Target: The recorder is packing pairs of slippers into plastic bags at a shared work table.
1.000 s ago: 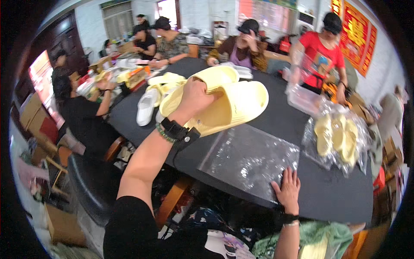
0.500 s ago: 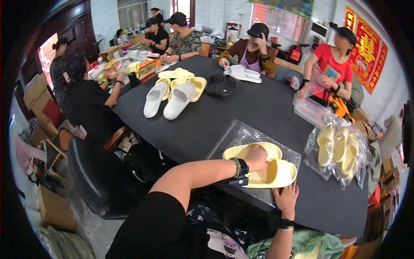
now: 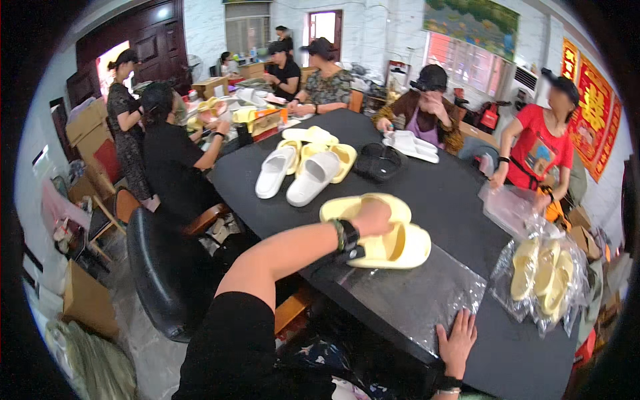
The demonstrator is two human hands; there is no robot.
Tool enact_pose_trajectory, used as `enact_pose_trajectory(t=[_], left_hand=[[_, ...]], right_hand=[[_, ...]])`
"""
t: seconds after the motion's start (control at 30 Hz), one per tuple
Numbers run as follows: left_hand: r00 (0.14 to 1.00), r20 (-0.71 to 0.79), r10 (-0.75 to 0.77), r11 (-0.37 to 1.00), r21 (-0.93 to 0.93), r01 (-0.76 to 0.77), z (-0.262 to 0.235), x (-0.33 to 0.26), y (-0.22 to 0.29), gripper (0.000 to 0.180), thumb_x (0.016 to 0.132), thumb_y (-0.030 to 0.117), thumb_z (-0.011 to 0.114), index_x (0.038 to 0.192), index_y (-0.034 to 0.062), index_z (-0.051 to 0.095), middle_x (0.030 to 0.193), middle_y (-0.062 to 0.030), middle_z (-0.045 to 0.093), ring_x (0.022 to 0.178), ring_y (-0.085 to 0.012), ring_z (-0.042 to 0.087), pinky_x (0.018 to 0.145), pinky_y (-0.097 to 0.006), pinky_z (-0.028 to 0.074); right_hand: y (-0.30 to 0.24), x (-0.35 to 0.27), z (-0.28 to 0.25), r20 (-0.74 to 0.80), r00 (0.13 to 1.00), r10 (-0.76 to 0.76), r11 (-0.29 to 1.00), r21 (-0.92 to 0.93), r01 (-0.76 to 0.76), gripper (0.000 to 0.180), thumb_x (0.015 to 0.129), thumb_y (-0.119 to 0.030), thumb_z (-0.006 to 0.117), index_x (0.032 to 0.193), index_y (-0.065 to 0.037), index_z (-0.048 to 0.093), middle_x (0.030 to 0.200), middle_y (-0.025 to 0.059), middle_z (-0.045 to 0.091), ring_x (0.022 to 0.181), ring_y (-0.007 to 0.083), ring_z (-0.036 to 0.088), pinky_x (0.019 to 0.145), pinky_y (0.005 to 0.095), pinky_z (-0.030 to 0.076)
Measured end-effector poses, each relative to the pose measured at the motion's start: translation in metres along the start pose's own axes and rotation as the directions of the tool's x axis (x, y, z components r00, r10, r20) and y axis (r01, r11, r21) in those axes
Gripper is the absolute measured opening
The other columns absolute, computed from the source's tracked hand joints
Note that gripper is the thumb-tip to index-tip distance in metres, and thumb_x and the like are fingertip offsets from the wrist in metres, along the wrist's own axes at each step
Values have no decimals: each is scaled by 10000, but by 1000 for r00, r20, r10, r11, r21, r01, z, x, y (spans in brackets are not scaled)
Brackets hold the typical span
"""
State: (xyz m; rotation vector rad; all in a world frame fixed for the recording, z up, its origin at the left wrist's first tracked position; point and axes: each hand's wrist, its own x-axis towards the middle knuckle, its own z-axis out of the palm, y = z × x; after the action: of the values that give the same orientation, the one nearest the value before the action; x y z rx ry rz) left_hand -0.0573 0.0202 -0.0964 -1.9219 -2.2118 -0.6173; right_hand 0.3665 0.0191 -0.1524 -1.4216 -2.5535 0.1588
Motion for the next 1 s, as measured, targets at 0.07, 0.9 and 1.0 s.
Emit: enact_pose_trajectory(t=[0.07, 0.9, 1.0], left_hand=[[994, -87, -68, 987, 139, 80, -39, 35, -49, 412, 709, 392, 722, 724, -19, 689, 744, -205, 654, 724, -373, 646, 700, -465, 505], [952, 64, 298, 915, -302, -266, 35, -108, 149, 668, 926, 496, 557, 1425, 64, 455, 1534, -194, 323, 1471, -370, 173, 1144, -656, 76], [965, 84, 248, 940, -264, -218, 45, -105, 141, 662, 935, 517, 524, 1441, 98, 446, 1537, -183, 325, 1467, -376, 180, 1146, -655, 75]], right_hand=[[-3, 0, 0, -2, 1000, 14, 1000, -10, -14, 818, 871, -491, 591, 1460, 25, 355, 1562, 171, 300, 1465, 357, 209, 1169, 501, 160], [2, 0, 7, -9, 1000, -10, 998, -65, 10, 766, 879, -381, 604, 1475, 13, 326, 1563, 172, 299, 1460, 369, 222, 1155, 511, 186], [3, 1, 8, -33, 999, -24, 997, -73, 22, 756, 886, -386, 590, 1471, 16, 331, 1562, 170, 301, 1460, 369, 223, 1155, 515, 183]])
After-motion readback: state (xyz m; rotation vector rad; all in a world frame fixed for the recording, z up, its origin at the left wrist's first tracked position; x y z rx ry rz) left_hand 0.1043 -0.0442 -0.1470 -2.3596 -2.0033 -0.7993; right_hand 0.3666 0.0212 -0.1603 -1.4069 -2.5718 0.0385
